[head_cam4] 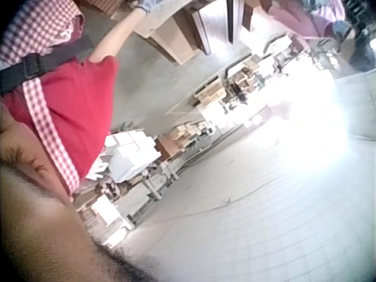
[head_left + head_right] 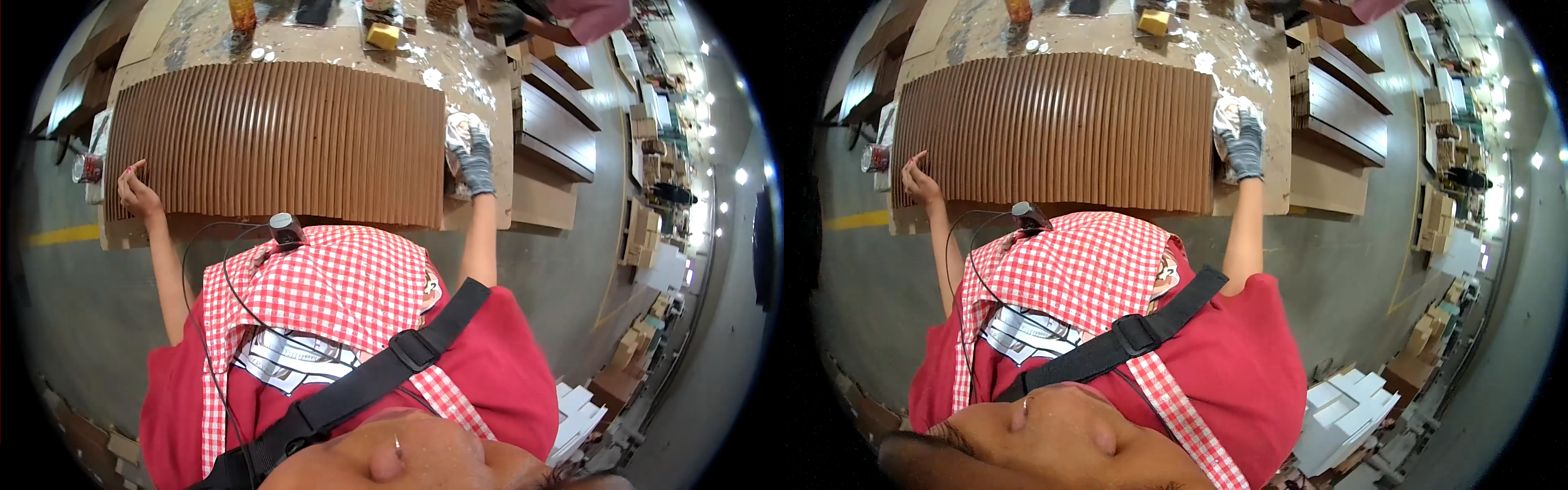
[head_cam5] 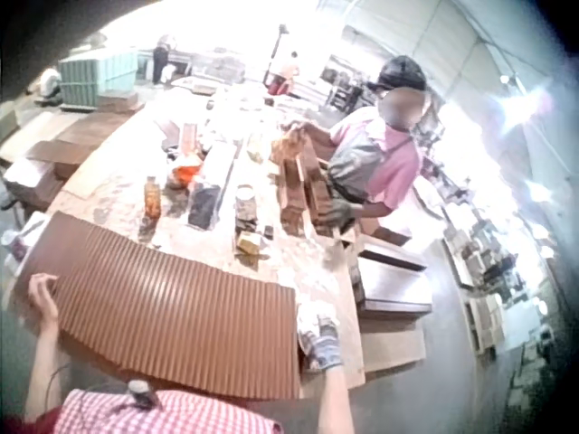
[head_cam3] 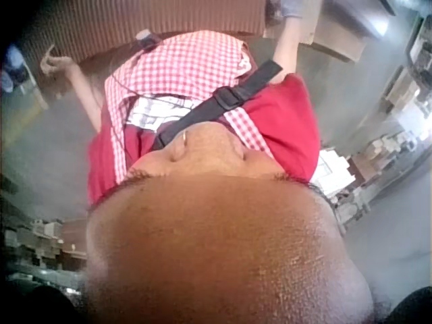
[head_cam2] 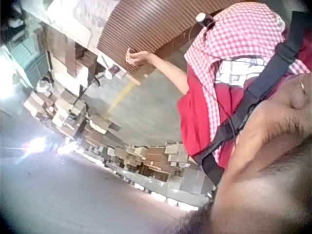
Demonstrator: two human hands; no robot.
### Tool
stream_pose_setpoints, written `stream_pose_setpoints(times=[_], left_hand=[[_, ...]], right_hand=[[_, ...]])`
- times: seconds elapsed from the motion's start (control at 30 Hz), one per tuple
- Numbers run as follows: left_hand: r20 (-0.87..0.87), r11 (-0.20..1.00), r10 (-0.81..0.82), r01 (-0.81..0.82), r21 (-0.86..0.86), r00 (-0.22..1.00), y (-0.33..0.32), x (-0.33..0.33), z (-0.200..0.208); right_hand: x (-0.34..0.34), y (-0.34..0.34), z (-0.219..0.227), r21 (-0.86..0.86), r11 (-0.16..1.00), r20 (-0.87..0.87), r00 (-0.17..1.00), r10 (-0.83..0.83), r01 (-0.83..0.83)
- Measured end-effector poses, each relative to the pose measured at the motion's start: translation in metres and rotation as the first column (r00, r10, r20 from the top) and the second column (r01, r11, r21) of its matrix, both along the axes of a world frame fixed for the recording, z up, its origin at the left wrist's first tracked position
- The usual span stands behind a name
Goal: The person wipes a corrugated panel with a sponge, then uses a cloth to wipe the panel and the work surface. Finally, they apply a substance to a small wooden block and wipe the panel with it.
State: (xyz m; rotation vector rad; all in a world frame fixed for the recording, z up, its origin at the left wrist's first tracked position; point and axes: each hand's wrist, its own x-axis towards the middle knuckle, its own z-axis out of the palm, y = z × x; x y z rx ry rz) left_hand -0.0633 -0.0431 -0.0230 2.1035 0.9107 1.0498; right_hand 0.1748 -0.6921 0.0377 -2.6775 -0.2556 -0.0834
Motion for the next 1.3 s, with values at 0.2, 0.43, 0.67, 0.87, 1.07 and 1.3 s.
stream_pose_setpoints(times=[0.2,0.43,0.67,0.87,1.07,1.3], left_hand=[[-0.111,0.999,0.016,-0.012,0.037,0.994,0.006,0.018,-0.008],[-0.080,1.000,-0.006,0.004,-0.024,0.997,0.004,0.054,-0.015],[-0.080,0.996,0.046,-0.040,0.084,0.996,-0.008,0.083,-0.016],[-0.031,0.991,0.011,-0.007,0.135,0.999,0.014,0.100,-0.027],[0.147,0.995,-0.081,0.071,0.072,0.986,0.014,0.088,0.007],[0.362,0.550,-0.541,0.645,-0.531,0.759,-0.115,0.010,0.046]], right_hand=[[0.021,0.017,-0.017,0.421,0.902,0.103,0.983,-0.150,0.094],[0.099,0.043,0.024,0.576,0.800,0.274,0.962,0.002,-0.166],[0.131,0.065,-0.013,0.225,0.974,0.134,0.991,-0.006,-0.025],[0.162,0.080,-0.026,0.128,0.976,0.270,0.953,0.135,-0.175],[0.164,0.103,-0.018,0.203,0.975,0.116,0.991,0.071,-0.094],[0.151,0.172,-0.027,0.334,0.922,0.213,0.969,0.127,-0.194]])
